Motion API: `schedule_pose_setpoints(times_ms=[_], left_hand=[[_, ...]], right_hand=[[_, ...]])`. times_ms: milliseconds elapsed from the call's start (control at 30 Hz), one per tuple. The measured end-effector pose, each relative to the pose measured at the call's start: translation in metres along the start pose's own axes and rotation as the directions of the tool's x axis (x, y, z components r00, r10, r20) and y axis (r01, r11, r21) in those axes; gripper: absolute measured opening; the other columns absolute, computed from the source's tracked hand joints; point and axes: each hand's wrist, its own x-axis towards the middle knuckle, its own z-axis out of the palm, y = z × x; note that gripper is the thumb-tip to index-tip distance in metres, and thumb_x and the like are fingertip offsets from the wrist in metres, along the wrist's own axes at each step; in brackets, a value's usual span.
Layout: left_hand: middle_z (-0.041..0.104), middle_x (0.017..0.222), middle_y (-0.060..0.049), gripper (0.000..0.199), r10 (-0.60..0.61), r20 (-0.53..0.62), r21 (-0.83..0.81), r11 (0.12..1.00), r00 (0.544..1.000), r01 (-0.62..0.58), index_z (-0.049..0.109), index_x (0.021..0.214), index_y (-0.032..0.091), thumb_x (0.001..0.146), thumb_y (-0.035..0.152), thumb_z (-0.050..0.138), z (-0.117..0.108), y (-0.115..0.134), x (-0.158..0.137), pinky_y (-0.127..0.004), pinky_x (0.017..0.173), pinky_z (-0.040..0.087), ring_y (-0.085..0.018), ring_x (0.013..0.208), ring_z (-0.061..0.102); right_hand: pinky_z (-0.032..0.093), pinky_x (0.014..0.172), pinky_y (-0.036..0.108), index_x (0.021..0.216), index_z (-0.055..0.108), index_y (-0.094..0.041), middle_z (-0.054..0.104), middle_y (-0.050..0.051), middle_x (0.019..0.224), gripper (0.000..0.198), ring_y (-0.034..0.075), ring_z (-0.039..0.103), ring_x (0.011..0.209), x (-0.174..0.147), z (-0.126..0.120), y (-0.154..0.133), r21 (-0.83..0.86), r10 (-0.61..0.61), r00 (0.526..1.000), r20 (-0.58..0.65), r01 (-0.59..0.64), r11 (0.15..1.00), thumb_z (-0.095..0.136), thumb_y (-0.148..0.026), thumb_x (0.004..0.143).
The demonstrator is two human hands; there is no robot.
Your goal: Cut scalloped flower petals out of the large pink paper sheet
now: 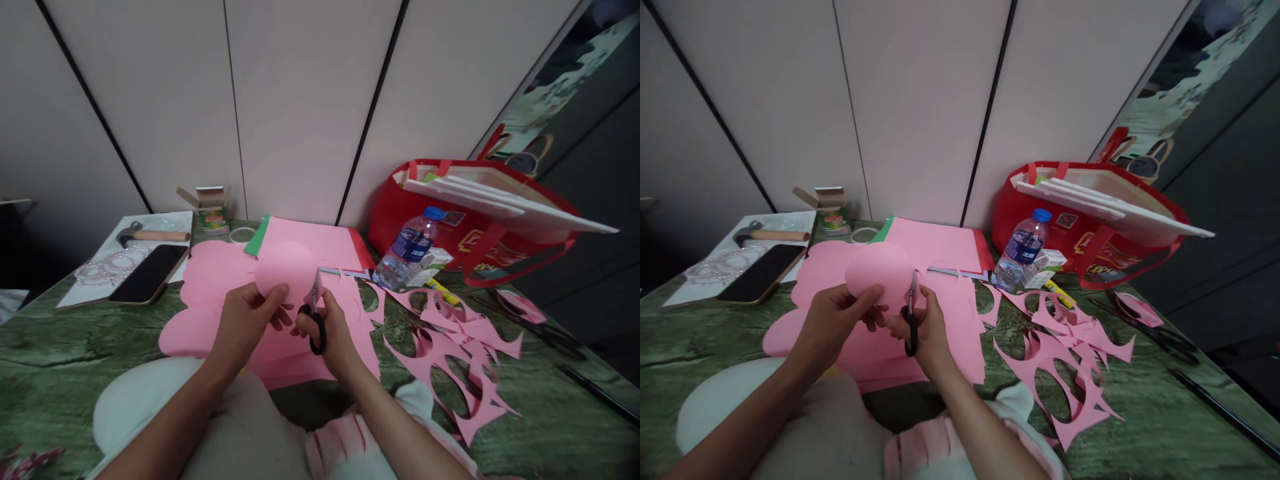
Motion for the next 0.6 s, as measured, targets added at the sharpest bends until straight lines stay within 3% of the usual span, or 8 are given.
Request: schedule_pose_setpoints(times_ms=[600], left_hand=[[0.059,0.041,0.0,0.028,0.022,-0.042,-0.019,1.0,0.999,-0.022,0.06,0.056,0.013,0.075,0.033,0.057,-0.0006,0.0,0.0009,-0.022,0.042,0.041,-0.01,0.039,0.052]], right_hand=[[0.04,0.039,0.021,0.097,0.04,-0.019,0.05,-0.012,0.046,0.044,0.01,0.05,0.038,-0.0002,-0.0001,0.001,-0.023,0.018,1.0,-0.011,-0.018,1.0,0.064,-0.026,0.06]])
